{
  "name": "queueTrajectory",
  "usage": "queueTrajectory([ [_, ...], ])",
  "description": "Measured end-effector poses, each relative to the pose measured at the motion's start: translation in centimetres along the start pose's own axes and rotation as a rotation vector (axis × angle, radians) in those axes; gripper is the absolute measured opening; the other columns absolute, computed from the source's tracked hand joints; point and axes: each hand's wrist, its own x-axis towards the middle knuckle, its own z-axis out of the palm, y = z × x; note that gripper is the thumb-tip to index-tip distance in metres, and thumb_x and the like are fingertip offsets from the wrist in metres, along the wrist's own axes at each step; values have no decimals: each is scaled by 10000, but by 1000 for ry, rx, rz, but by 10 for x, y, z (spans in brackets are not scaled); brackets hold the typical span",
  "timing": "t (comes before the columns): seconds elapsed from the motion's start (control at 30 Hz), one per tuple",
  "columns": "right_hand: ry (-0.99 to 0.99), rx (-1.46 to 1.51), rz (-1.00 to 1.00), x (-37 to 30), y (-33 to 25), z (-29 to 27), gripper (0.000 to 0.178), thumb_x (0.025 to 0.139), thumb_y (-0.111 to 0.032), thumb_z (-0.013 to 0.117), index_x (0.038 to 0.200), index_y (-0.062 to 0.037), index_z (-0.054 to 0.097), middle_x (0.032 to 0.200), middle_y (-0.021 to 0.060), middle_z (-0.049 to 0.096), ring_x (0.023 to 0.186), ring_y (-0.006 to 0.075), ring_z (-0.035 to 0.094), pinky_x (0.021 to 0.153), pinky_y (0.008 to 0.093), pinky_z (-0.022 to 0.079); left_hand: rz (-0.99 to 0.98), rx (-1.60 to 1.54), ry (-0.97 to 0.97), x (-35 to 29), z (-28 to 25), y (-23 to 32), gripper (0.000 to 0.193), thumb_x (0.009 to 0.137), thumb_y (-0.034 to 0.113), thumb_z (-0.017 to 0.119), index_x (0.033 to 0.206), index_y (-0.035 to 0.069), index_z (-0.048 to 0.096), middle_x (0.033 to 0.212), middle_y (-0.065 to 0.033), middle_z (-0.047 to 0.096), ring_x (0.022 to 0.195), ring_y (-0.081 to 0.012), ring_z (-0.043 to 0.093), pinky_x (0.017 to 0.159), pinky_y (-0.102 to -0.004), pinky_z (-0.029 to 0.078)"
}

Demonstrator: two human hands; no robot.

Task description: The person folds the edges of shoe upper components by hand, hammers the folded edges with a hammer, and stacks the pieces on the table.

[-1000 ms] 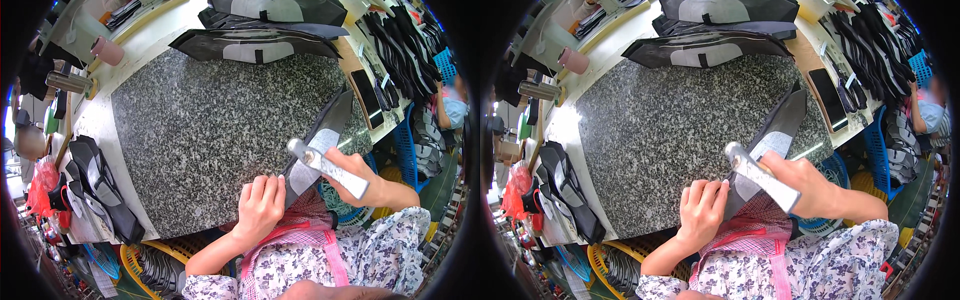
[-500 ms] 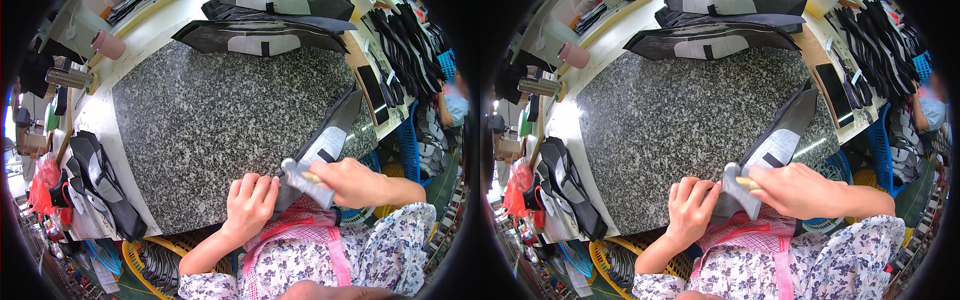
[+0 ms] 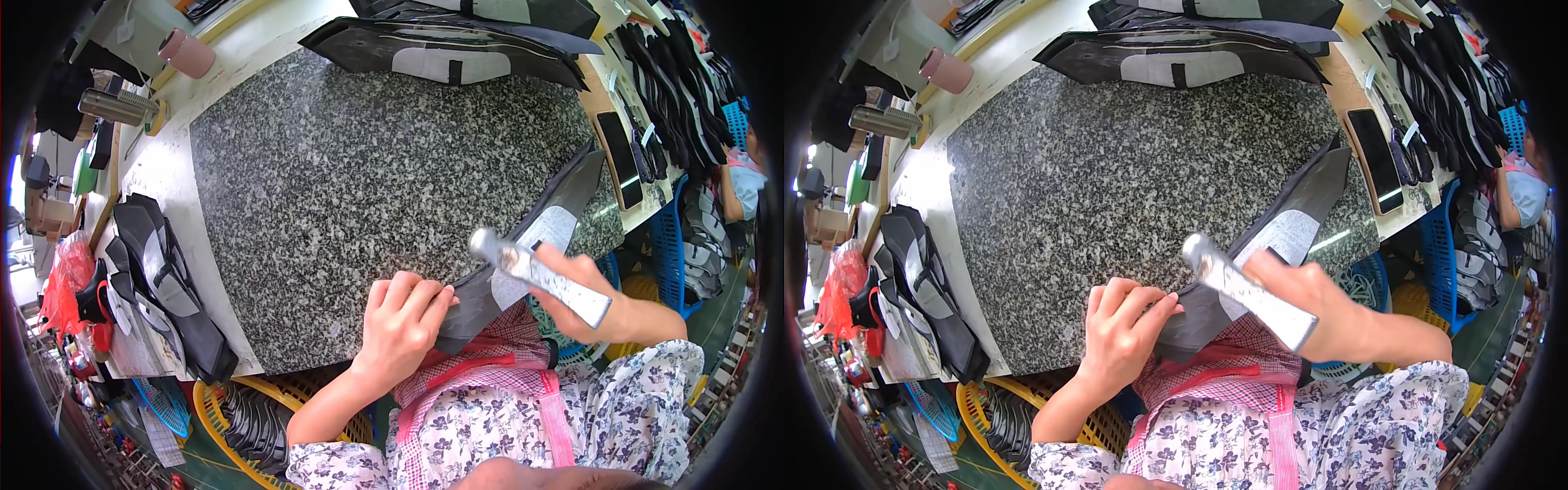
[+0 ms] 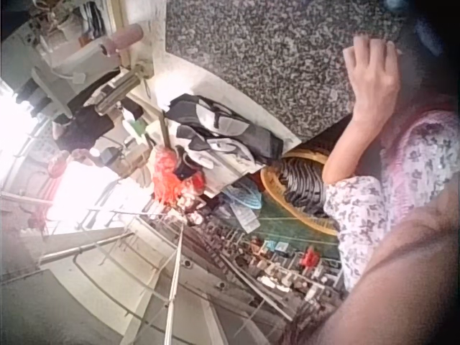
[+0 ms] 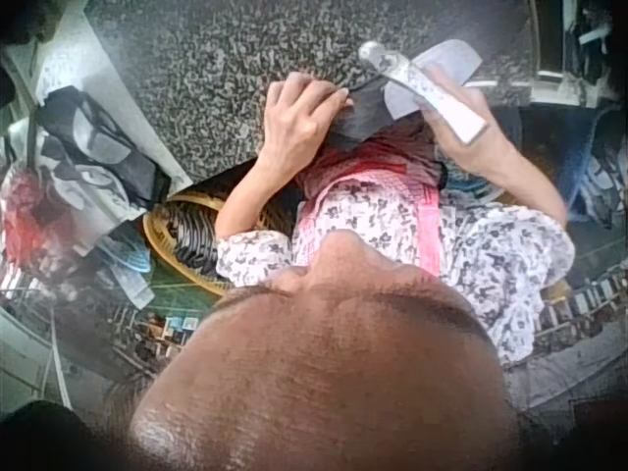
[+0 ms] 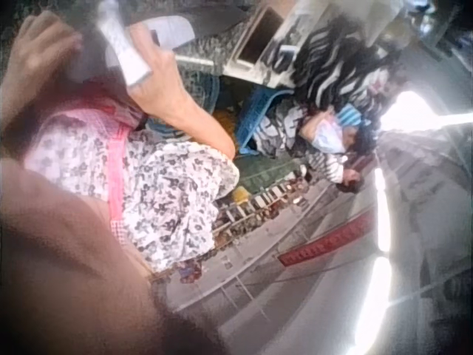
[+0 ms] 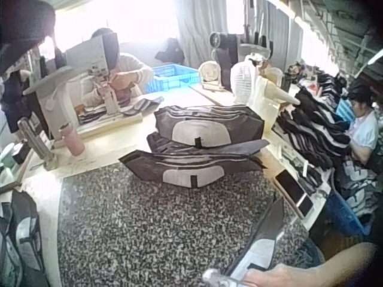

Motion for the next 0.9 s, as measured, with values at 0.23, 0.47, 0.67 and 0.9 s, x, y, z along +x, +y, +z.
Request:
queueTrajectory([
  [0.23,-62,-179,-33,8,4,7,333,897,-98,680,1129,-19,455,744,255,639,719,483,666,593,535,533,38,115,47,-7,5,3,227,833,180,767,1016,51,734,988,-9,665,909,-195,618,774,-357,442],
  [0.47,-206,-224,3,3,17,25,307,889,-93,662,1104,2,465,706,255,628,704,480,662,614,562,524,-303,-26,107,-8,-6,0,170,734,214,881,861,147,790,842,56,690,820,-191,578,757,-360,397],
  [0.67,-123,-168,-23,12,-1,9,289,900,-105,660,1116,4,502,790,292,636,810,453,679,653,529,525,-326,-164,171,-19,8,6,135,786,192,849,880,137,768,831,49,676,811,-190,566,729,-365,374],
  [0.9,-203,-233,-63,19,7,16,283,937,-107,642,1157,-7,496,761,215,626,709,448,668,594,511,521,-125,66,135,-22,7,12,171,804,148,813,947,85,743,872,5,660,806,-206,576,683,-358,418],
])
